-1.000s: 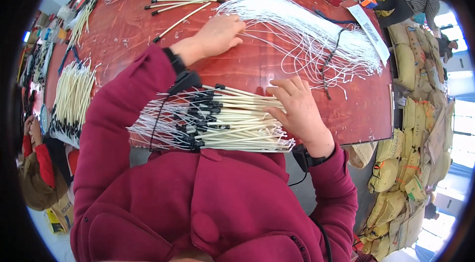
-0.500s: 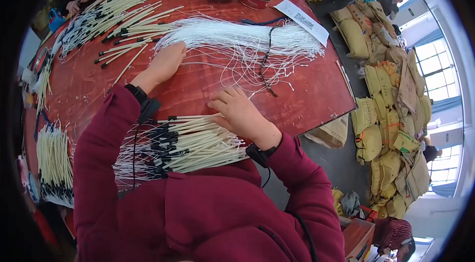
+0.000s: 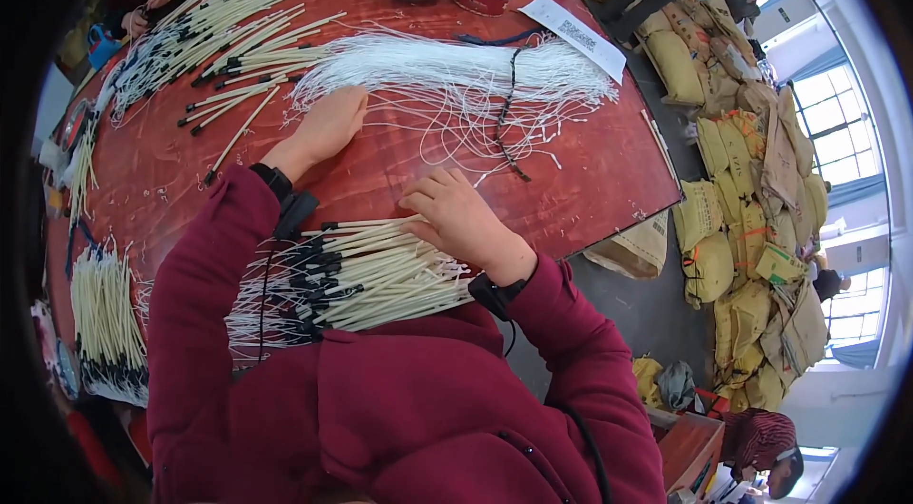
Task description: The person picks up a white tube and a black cap, fits the cap onto the tube by hand, and places the assembled piece onto a pile. This process is repeated for several tubes and caps before the person gathers the finished pieces.
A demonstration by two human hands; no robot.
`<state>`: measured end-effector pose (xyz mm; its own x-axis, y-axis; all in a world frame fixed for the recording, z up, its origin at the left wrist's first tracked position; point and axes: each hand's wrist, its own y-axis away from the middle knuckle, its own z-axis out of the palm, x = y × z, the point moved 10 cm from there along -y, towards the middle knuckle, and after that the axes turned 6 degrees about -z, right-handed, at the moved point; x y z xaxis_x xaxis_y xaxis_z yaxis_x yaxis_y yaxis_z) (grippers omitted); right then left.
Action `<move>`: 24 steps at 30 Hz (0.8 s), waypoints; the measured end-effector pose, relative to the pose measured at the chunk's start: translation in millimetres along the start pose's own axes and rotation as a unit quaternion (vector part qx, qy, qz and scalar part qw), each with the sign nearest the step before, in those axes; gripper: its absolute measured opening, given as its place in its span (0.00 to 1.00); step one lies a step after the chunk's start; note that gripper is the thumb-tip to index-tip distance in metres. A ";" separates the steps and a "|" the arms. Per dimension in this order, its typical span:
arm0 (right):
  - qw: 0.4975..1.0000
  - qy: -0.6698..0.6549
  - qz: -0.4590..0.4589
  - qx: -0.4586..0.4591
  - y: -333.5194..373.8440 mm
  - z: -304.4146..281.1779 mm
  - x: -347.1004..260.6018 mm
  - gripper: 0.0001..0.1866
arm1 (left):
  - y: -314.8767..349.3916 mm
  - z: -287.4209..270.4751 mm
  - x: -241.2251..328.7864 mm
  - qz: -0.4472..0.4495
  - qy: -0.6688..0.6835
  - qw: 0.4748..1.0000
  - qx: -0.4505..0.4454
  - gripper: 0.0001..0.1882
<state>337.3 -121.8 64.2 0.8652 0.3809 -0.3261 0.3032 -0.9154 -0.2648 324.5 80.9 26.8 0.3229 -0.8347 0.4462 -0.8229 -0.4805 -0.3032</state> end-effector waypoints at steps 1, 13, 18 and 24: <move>1.000 0.000 0.004 -0.003 -0.9 0.9 -1.0 0.16 | -0.8 -8.3 1.9 -0.022 0.033 0.999 -0.006 0.05; 0.999 0.035 0.026 -0.003 -10.1 -15.9 18.1 0.23 | 103.2 -41.3 -37.5 -0.085 -0.011 0.995 -0.052 0.04; 0.997 0.074 0.026 -0.010 -41.7 -1.4 27.8 0.31 | 145.7 -55.8 -57.8 -0.142 -0.011 0.988 -0.057 0.04; 0.988 0.126 0.010 -0.084 -55.7 34.9 39.7 0.36 | 157.7 -66.7 -53.0 -0.123 -0.007 0.992 -0.031 0.04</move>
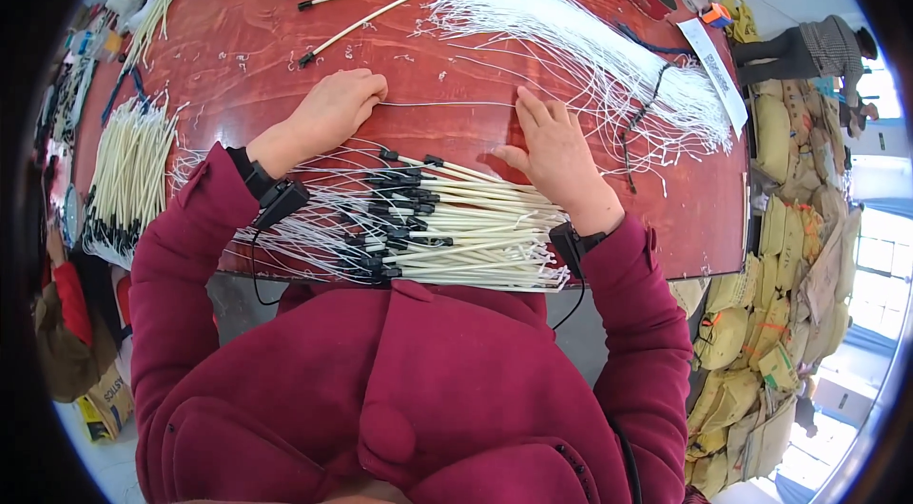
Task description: The person picks up a white tube and a black cap, fits the cap onto the tube by hand, and places the assembled piece onto a pile. This process is repeated for several tubes and caps before the person gathers the finished pieces.
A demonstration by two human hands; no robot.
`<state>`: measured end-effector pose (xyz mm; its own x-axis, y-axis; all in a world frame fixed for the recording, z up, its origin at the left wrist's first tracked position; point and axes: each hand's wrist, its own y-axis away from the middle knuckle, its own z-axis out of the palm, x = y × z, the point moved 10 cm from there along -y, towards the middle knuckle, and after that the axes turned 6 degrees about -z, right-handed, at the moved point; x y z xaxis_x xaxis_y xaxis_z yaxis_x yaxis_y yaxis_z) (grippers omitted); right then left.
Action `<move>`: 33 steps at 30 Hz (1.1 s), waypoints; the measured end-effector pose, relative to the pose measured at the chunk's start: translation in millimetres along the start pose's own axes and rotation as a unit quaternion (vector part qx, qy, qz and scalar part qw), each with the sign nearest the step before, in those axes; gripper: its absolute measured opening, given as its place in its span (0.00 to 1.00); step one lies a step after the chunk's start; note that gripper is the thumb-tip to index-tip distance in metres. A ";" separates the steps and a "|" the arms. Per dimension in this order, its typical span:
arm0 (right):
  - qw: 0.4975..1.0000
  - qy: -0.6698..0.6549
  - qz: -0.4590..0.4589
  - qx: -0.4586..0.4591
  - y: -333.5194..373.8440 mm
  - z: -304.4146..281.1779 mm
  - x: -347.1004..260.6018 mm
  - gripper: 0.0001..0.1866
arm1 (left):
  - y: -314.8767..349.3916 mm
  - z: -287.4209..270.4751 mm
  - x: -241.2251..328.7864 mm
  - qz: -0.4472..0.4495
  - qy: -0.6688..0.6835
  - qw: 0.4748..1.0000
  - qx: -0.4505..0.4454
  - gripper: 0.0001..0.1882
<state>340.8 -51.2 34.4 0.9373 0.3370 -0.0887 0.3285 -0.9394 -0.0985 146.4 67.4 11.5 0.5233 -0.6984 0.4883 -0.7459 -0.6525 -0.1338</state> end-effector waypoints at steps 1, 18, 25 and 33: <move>1.000 0.006 0.003 -0.018 0.4 4.0 0.2 0.37 | 1.4 -2.3 0.3 0.008 0.002 1.000 0.008 0.04; 0.999 -0.023 -0.022 -0.044 6.3 9.6 -1.4 0.41 | -0.6 -44.2 -60.7 -0.182 -0.076 0.979 0.044 0.08; 0.998 -0.043 -0.027 -0.049 1.7 8.2 -8.3 0.40 | -113.6 -36.8 -63.5 -0.096 -0.162 0.976 0.106 0.09; 0.998 -0.035 -0.005 -0.043 2.9 11.1 -7.8 0.37 | -103.5 -33.7 -52.3 -0.079 -0.132 0.985 0.084 0.06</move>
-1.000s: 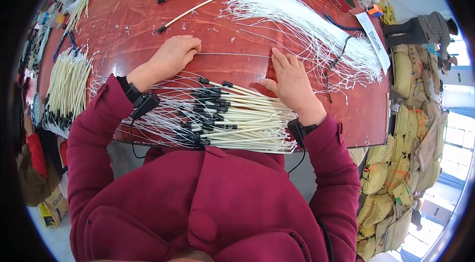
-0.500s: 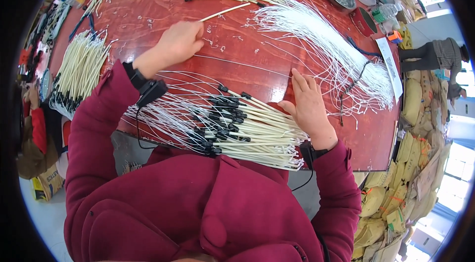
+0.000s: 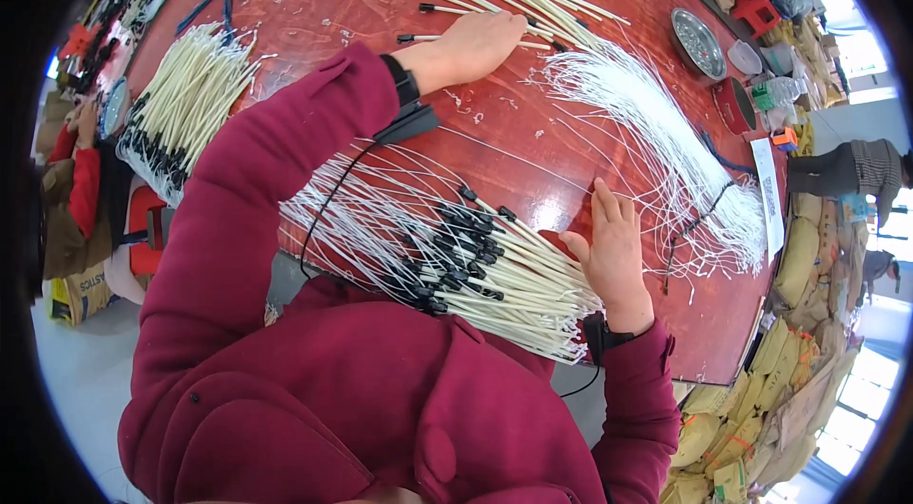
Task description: The person picks up a white tube and a black cap, fits the cap onto the tube by hand, and places the assembled piece onto a pile. This process is repeated for several tubes and caps before the person gathers the finished pieces.
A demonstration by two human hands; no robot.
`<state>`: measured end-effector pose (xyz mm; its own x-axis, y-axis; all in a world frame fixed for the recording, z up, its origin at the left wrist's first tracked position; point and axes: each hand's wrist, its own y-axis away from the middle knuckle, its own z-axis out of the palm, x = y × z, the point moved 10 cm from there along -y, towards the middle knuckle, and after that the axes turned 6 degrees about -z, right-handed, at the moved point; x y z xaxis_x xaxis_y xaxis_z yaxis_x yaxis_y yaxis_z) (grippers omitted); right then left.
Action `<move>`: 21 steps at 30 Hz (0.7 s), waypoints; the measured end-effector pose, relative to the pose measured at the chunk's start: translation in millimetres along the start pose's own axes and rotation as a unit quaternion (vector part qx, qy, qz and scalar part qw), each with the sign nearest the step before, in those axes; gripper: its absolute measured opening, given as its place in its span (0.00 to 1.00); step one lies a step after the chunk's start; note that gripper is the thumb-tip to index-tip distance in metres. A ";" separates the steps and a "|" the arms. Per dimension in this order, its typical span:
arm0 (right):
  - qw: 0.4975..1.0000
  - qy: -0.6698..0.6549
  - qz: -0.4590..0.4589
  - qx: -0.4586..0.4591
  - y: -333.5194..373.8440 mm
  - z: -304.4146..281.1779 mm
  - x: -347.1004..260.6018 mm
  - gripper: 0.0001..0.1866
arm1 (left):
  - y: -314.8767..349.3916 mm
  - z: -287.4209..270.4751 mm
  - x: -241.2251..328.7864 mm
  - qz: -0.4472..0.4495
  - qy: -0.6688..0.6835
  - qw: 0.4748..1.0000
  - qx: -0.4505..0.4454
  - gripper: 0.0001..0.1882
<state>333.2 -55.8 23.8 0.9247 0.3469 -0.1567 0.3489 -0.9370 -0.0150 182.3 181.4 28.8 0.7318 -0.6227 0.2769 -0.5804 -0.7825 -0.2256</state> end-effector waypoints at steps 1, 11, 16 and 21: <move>1.000 0.003 0.003 -0.002 -0.1 0.2 0.4 0.36 | 12.7 -12.6 5.4 0.035 0.012 0.999 0.040 0.06; 1.000 0.010 0.017 0.010 -1.2 -4.2 -4.5 0.34 | 140.2 -65.4 -32.9 0.039 0.121 0.991 0.038 0.05; 1.000 0.023 0.013 0.007 -5.3 -3.7 -4.1 0.34 | 182.0 -71.2 -73.8 -0.031 0.103 0.994 0.026 0.06; 1.000 0.024 0.015 0.008 -5.0 -5.1 -6.6 0.34 | 188.7 -64.7 -77.0 -0.064 0.117 0.991 -0.019 0.06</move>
<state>326.1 -53.1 30.0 0.9410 0.3200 -0.1103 0.3190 -0.9474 -0.0269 -6.6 81.4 25.4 0.6996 -0.4992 0.5113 -0.5049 -0.8516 -0.1408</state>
